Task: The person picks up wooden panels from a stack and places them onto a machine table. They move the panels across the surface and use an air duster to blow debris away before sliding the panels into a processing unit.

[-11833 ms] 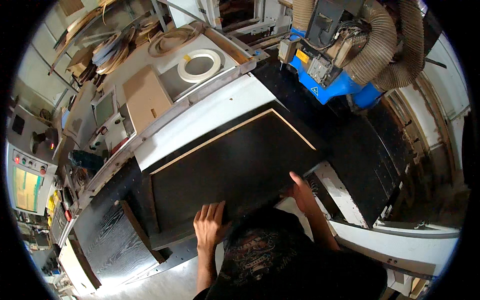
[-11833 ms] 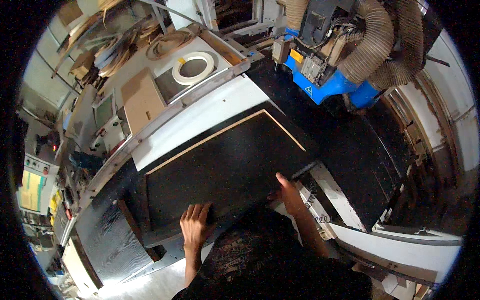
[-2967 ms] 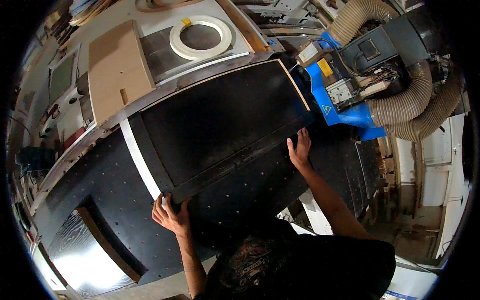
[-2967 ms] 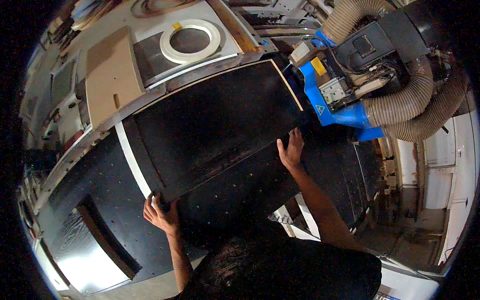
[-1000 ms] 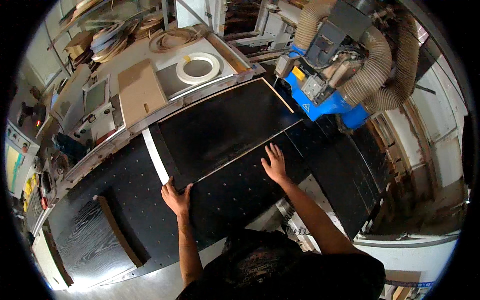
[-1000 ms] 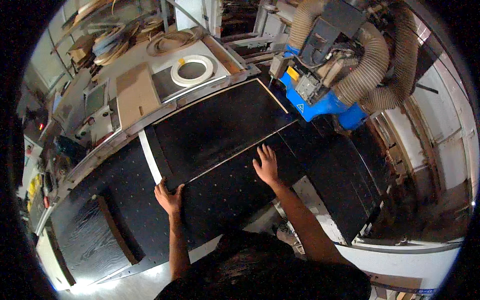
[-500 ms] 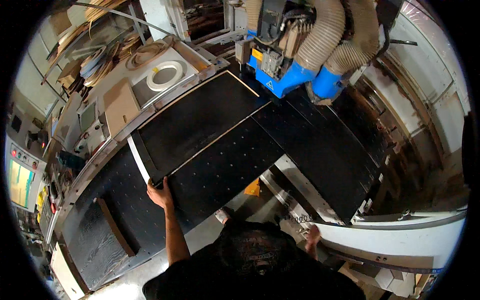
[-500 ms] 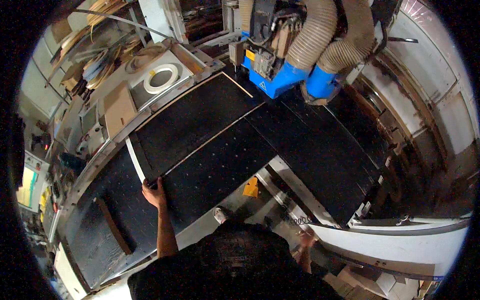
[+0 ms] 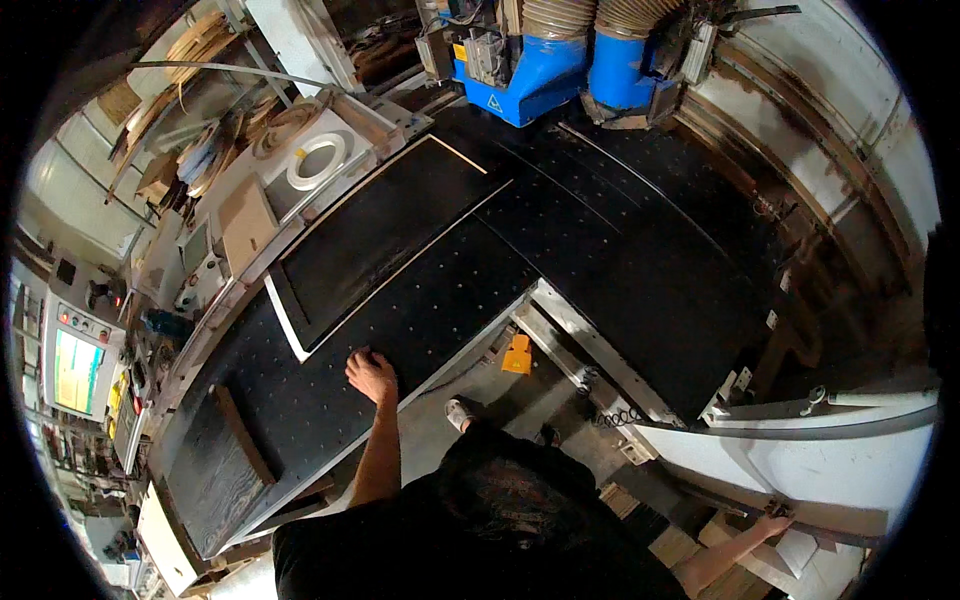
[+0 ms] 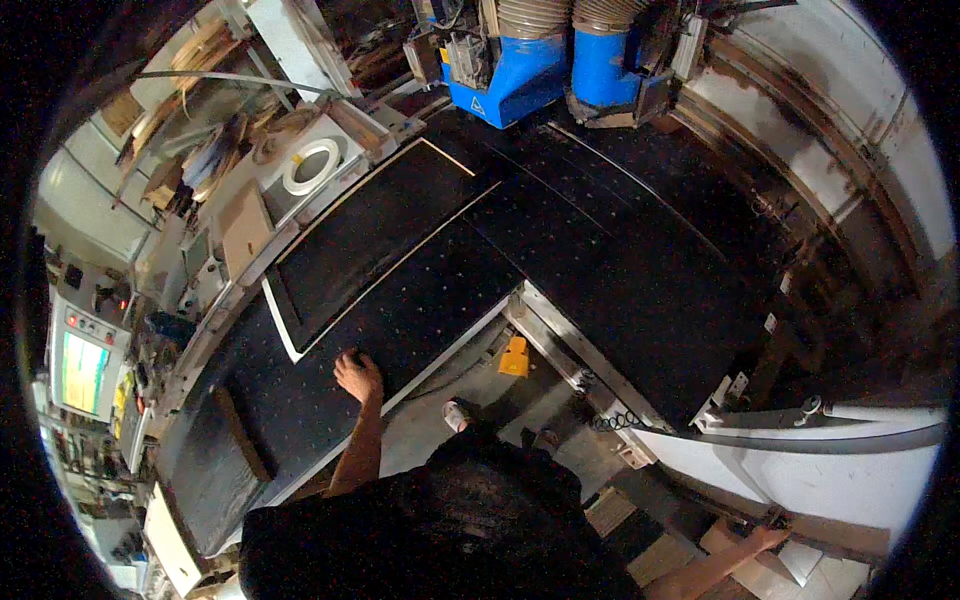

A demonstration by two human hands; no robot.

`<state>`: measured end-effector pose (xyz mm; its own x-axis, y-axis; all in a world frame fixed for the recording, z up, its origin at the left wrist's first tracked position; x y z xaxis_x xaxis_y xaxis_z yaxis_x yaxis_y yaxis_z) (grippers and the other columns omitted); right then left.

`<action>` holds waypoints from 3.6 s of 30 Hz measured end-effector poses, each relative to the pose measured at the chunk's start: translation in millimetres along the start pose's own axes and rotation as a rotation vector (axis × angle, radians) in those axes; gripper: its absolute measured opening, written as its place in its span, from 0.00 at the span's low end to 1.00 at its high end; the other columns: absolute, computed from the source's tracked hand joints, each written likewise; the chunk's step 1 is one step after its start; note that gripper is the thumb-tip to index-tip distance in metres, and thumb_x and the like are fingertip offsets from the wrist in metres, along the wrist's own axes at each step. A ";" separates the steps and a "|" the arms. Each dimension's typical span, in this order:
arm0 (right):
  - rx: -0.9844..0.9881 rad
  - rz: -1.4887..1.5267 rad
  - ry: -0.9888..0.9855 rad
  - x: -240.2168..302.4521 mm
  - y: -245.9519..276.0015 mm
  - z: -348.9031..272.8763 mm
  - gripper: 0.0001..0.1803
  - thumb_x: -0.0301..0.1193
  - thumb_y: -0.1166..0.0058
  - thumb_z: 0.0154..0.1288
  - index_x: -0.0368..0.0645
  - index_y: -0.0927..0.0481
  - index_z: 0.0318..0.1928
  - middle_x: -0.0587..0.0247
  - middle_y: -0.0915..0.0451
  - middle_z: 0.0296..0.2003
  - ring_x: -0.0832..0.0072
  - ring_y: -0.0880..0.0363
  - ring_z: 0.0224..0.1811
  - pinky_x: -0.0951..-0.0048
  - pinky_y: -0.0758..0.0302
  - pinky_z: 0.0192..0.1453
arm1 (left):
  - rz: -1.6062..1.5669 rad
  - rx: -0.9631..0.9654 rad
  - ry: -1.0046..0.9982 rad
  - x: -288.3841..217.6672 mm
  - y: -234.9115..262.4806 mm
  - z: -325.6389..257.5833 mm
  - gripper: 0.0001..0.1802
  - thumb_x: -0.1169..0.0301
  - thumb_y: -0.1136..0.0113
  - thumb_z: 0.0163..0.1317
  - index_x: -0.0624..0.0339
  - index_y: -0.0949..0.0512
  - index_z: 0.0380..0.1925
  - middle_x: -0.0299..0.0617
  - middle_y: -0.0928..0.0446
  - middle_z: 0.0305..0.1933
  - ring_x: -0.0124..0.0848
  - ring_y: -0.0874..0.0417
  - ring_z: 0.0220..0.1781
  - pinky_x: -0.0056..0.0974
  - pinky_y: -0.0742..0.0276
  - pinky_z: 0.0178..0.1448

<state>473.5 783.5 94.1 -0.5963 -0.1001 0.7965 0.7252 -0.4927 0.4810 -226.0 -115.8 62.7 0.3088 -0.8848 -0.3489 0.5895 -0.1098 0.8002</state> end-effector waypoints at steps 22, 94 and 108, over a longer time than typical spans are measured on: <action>0.312 0.444 0.002 22.4 -10.4 -69.5 0.32 0.50 0.54 0.83 0.39 0.26 0.73 0.44 0.26 0.70 0.53 0.23 0.67 0.54 0.14 0.62 | -0.129 0.148 -0.322 -100.3 11.2 -85.9 0.20 0.68 0.38 0.66 0.55 0.20 0.59 0.45 0.24 0.67 0.49 0.28 0.72 0.57 0.38 0.76; 1.262 0.166 0.729 97.5 -122.4 -561.7 0.18 0.38 0.54 0.83 0.43 0.12 0.43 0.54 0.18 0.29 0.49 0.20 0.33 0.48 0.26 0.45 | 0.079 0.800 -0.721 -115.5 21.3 -113.9 0.61 0.48 0.23 0.58 0.61 0.45 0.84 0.58 0.54 0.90 0.60 0.54 0.90 0.64 0.48 0.87; 1.745 0.605 0.393 391.8 -19.4 -632.1 0.26 0.43 0.57 0.87 0.40 0.22 0.31 0.62 0.23 0.24 0.79 0.23 0.36 0.69 0.28 0.40 | -0.894 1.364 -0.598 -106.9 144.7 -208.1 0.48 0.48 0.26 0.65 0.64 0.34 0.76 0.54 0.17 0.65 0.51 0.15 0.65 0.51 0.20 0.64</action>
<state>8.1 207.4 165.2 -0.0123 -0.1903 0.9817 0.1779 0.9657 0.1894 -18.4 57.2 114.2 -0.2164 -0.3398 -0.9153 -0.6890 -0.6111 0.3897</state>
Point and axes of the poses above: each hand's wrist, its own z-axis towards the middle knuckle, its own y-axis out of the back of the hand, x = y × z, the point moved 6 cm from there along z, towards the middle knuckle
